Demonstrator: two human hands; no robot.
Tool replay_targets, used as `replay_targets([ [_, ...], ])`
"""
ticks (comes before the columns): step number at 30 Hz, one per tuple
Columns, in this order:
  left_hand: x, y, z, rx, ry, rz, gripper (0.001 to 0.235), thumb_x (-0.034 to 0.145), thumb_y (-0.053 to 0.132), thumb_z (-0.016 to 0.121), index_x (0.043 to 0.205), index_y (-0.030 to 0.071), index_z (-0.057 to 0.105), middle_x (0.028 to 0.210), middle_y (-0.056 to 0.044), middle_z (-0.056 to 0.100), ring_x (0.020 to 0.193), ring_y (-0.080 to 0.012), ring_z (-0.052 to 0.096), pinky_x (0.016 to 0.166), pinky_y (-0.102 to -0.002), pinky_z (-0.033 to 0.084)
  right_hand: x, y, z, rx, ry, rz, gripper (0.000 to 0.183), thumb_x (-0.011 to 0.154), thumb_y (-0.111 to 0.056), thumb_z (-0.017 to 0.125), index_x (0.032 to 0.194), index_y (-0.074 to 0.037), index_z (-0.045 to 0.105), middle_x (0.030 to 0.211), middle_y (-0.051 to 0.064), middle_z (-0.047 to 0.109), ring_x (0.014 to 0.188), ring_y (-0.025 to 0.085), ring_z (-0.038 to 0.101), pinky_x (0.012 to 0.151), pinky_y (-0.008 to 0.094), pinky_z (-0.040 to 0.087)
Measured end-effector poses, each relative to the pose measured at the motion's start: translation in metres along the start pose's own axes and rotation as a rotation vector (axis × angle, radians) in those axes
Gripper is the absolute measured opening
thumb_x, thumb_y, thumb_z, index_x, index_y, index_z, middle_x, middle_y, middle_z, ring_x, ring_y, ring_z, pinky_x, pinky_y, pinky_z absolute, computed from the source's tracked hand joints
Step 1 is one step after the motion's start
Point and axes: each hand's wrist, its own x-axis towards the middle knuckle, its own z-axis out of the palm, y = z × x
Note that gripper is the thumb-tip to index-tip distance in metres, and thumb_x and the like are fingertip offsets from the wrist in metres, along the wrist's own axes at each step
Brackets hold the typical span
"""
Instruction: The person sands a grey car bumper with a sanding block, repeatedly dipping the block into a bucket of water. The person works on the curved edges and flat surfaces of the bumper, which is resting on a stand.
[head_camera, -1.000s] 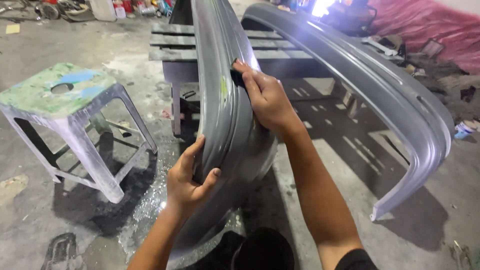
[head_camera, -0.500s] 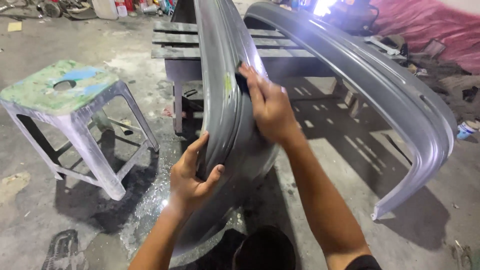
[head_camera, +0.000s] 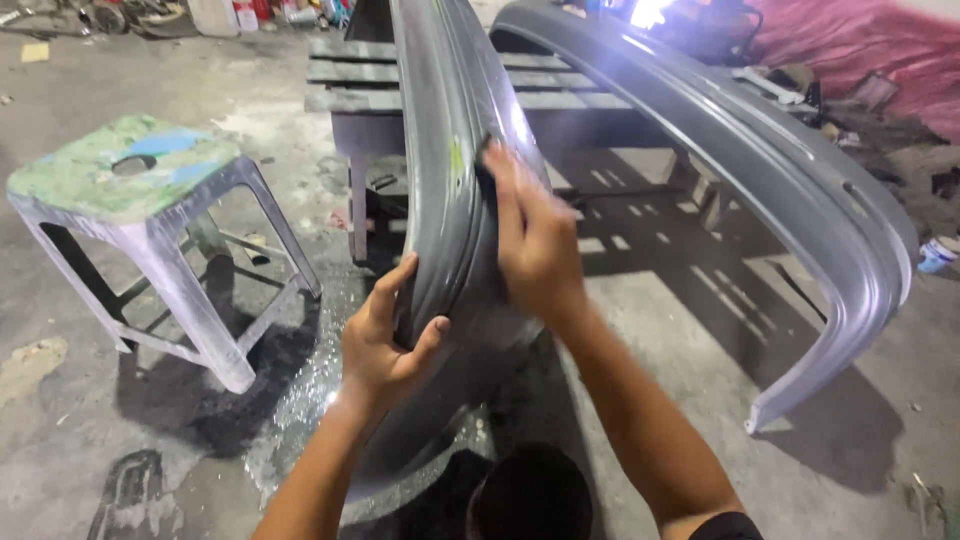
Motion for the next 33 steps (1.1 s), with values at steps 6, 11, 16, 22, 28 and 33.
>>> replay_targets([
  [6,0.001,0.009,0.001,0.004,0.003,0.014,0.070,0.081,0.046,0.070,0.143,0.016,0.057,0.130,-0.018,0.071,0.103,-0.0477,0.071,0.080,-0.060,0.058,-0.070,-0.003,0.002,-0.096,-0.004,-0.206,0.039,0.107,-0.007,0.042,0.140,0.003,0.062,0.151,0.023,0.054,0.144,0.038,0.045,0.123,0.048,0.032],
  [11,-0.007,-0.005,0.006,0.008,0.001,0.010,0.071,0.079,0.045,0.072,0.144,0.019,0.058,0.131,-0.014,0.071,0.104,-0.0435,0.071,0.080,-0.055,0.059,0.022,0.036,0.000,0.000,-0.088,0.094,0.038,0.110,-0.023,0.045,0.130,-0.002,0.069,0.128,0.020,0.070,0.125,0.035,0.063,0.110,0.048,0.045],
  [16,-0.005,-0.026,0.013,0.013,0.051,0.023,0.071,0.076,0.046,0.073,0.141,0.021,0.060,0.131,-0.010,0.072,0.102,-0.0386,0.073,0.081,-0.051,0.060,-0.050,-0.032,-0.004,0.009,0.045,0.012,0.036,0.107,-0.007,0.043,0.132,0.009,0.064,0.137,0.035,0.059,0.133,0.046,0.054,0.116,0.054,0.040],
  [22,-0.001,-0.013,0.008,0.027,0.022,0.032,0.070,0.079,0.044,0.073,0.143,0.019,0.058,0.129,-0.014,0.073,0.097,-0.0428,0.073,0.077,-0.055,0.060,-0.031,0.008,0.000,-0.100,0.058,-0.143,0.036,0.107,-0.002,0.042,0.134,0.008,0.064,0.143,0.029,0.058,0.138,0.041,0.050,0.121,0.048,0.034],
  [28,0.001,-0.001,0.004,0.001,0.039,0.054,0.073,0.078,0.045,0.073,0.144,0.017,0.058,0.131,-0.017,0.071,0.101,-0.0450,0.071,0.078,-0.053,0.059,-0.010,0.008,0.006,-0.023,0.017,0.012,0.035,0.109,-0.012,0.044,0.131,0.006,0.065,0.131,0.028,0.066,0.126,0.042,0.061,0.110,0.052,0.046],
  [33,0.003,0.004,0.004,0.026,0.042,0.063,0.072,0.079,0.043,0.073,0.144,0.017,0.058,0.128,-0.018,0.072,0.101,-0.0453,0.071,0.077,-0.054,0.059,-0.093,-0.023,0.006,-0.143,0.037,-0.137,0.038,0.105,-0.005,0.044,0.136,0.009,0.061,0.148,0.029,0.054,0.140,0.043,0.049,0.121,0.050,0.035],
])
